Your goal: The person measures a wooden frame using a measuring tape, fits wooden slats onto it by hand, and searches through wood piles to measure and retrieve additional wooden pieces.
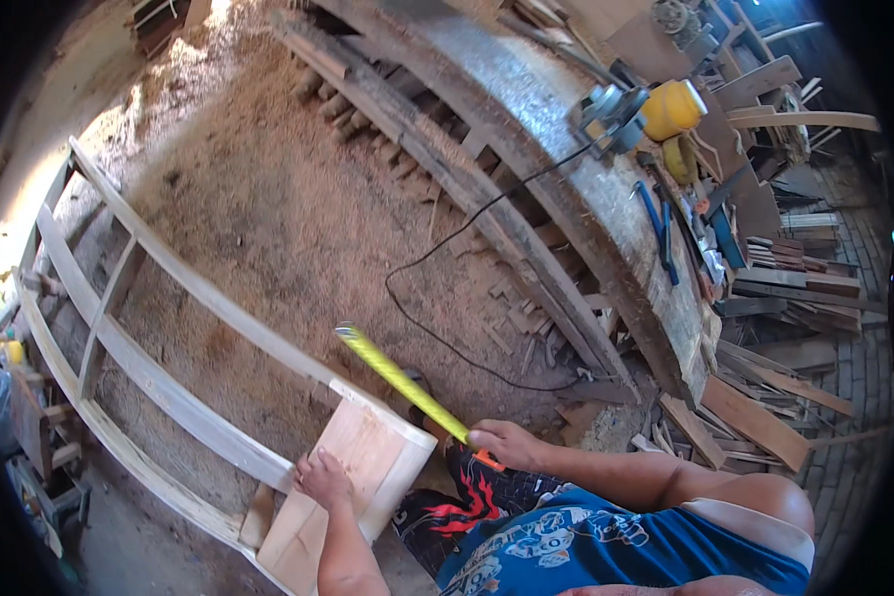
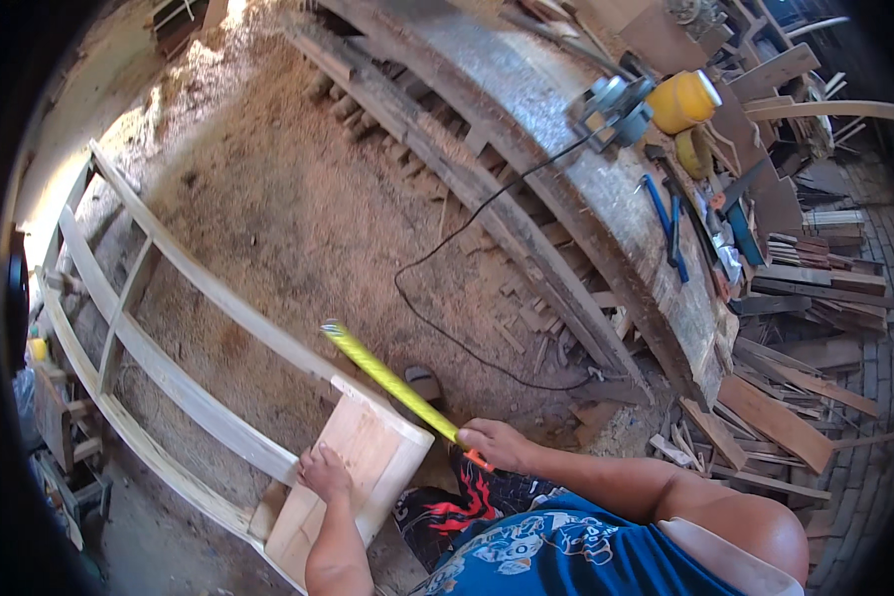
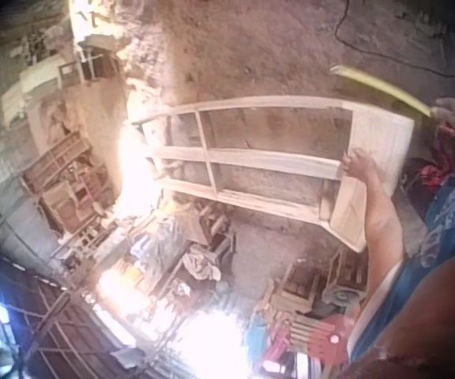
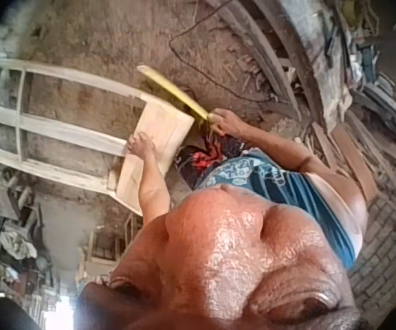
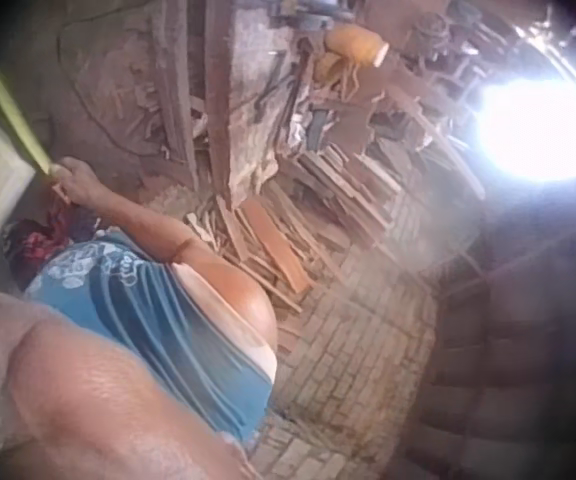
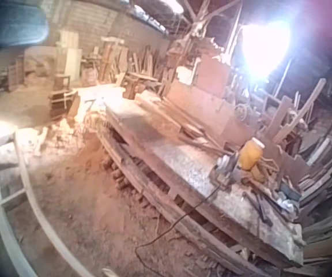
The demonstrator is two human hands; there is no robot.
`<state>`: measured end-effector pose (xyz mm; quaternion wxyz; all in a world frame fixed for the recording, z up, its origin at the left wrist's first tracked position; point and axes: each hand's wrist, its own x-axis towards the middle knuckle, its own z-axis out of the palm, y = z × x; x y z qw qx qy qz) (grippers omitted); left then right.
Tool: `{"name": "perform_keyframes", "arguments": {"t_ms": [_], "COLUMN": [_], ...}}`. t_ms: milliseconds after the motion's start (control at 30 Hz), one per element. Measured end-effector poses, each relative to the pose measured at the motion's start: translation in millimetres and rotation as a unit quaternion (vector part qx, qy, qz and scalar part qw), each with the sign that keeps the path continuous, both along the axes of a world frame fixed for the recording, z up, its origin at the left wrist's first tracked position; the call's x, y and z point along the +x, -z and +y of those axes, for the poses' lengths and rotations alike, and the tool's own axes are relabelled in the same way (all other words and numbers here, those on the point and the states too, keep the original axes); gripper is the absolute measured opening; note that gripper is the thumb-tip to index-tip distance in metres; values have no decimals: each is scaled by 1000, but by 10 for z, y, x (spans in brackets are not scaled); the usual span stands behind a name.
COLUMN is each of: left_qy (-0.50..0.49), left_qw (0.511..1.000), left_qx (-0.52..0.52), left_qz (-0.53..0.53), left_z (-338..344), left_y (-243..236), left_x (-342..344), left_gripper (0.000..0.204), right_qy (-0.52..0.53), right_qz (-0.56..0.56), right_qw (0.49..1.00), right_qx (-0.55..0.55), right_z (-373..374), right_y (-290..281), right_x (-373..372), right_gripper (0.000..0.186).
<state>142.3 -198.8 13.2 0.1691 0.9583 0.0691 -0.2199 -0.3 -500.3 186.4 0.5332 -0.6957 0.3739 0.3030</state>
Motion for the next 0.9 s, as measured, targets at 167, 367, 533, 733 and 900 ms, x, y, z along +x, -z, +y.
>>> {"name": "perform_keyframes", "arguments": {"t_ms": [167, 367, 533, 733, 900], "left_qy": [-24, -10, 3, 37, 150], "left_qw": [1000, 1000, 1000, 996, 978], "left_qx": [-2, 6, 9, 79, 145], "left_qz": [-19, -3, 3, -7, 27], "left_z": [-34, -15, 3, -45, -374], "left_y": [-2, -20, -80, -227, -504], "left_x": [2, -11, 7, -24, 260], "left_gripper": [54, 55, 55, 49, 40], "right_qy": [83, 101, 56, -172, -124], "right_qz": [-123, -88, 7, -14, 46], "right_qw": [981, 951, 952, 864, 778], "right_qx": [-124, -280, -300, -474, -615], "right_z": [-607, -1115, -1072, -1035, -1972], "right_y": [-250, -523, -687, -1055, -1500], "right_x": [-135, -353, -347, -179, -60], "right_gripper": [41, 42, 46, 42, 41]}}
